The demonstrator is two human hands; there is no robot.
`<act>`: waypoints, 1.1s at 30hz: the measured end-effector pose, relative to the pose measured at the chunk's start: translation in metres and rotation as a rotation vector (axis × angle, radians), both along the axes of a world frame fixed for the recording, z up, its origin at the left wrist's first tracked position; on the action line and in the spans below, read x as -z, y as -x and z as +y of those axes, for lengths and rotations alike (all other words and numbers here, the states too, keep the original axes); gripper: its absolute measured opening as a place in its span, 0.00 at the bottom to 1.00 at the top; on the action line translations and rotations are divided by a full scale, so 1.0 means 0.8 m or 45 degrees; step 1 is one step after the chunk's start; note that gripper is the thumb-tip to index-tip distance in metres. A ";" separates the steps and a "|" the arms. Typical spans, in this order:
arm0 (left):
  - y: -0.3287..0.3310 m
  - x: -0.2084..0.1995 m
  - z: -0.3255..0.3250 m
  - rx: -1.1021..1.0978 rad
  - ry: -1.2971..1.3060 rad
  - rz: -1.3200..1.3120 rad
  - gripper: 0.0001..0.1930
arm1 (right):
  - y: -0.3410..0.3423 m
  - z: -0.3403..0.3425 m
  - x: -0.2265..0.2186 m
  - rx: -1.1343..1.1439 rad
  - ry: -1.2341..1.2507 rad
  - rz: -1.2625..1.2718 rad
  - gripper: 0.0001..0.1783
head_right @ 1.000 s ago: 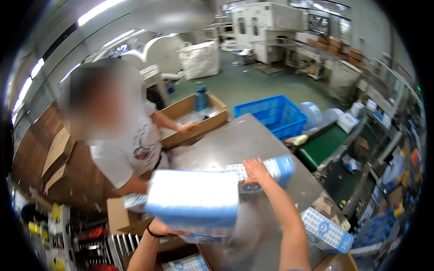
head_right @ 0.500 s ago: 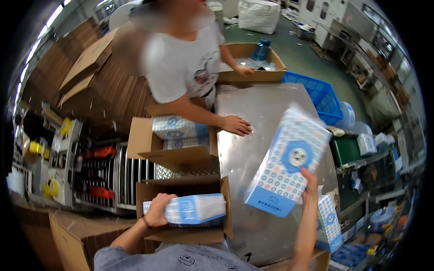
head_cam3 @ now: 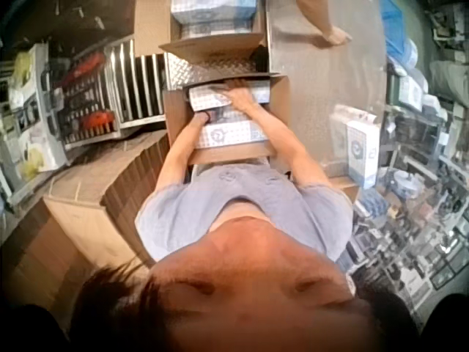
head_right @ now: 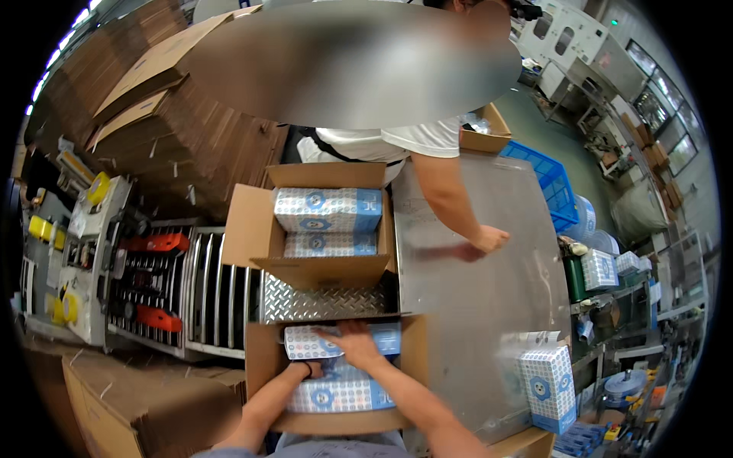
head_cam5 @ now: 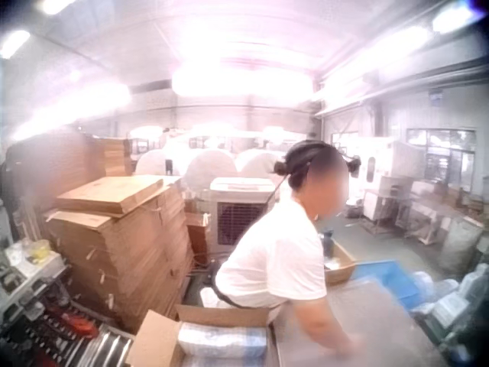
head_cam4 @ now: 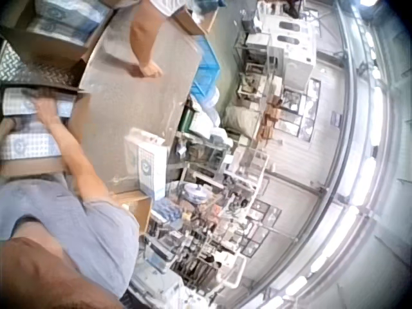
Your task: The person packs small blue and white product boxes into larger cardboard shipping boxes. They place bubble wrap inside the boxes, arrange the product boxes, and then close the flaps of the cardboard boxes. The person works at a metal table in a warehouse setting.
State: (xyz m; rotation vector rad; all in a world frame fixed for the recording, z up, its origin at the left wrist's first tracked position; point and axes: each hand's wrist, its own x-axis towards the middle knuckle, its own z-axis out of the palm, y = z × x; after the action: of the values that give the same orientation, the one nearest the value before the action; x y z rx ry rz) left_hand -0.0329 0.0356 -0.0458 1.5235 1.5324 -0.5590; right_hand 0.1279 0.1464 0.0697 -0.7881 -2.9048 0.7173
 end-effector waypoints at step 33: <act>-0.373 -0.373 -0.063 -0.204 0.425 -1.696 0.15 | -0.490 -0.663 -0.027 3.317 0.692 1.850 0.27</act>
State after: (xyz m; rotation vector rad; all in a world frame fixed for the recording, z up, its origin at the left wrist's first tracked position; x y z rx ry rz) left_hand 0.2658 -0.0146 0.2523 1.0563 0.4588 0.2990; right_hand 0.5202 -0.3837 0.0911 -1.6495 0.5091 0.6529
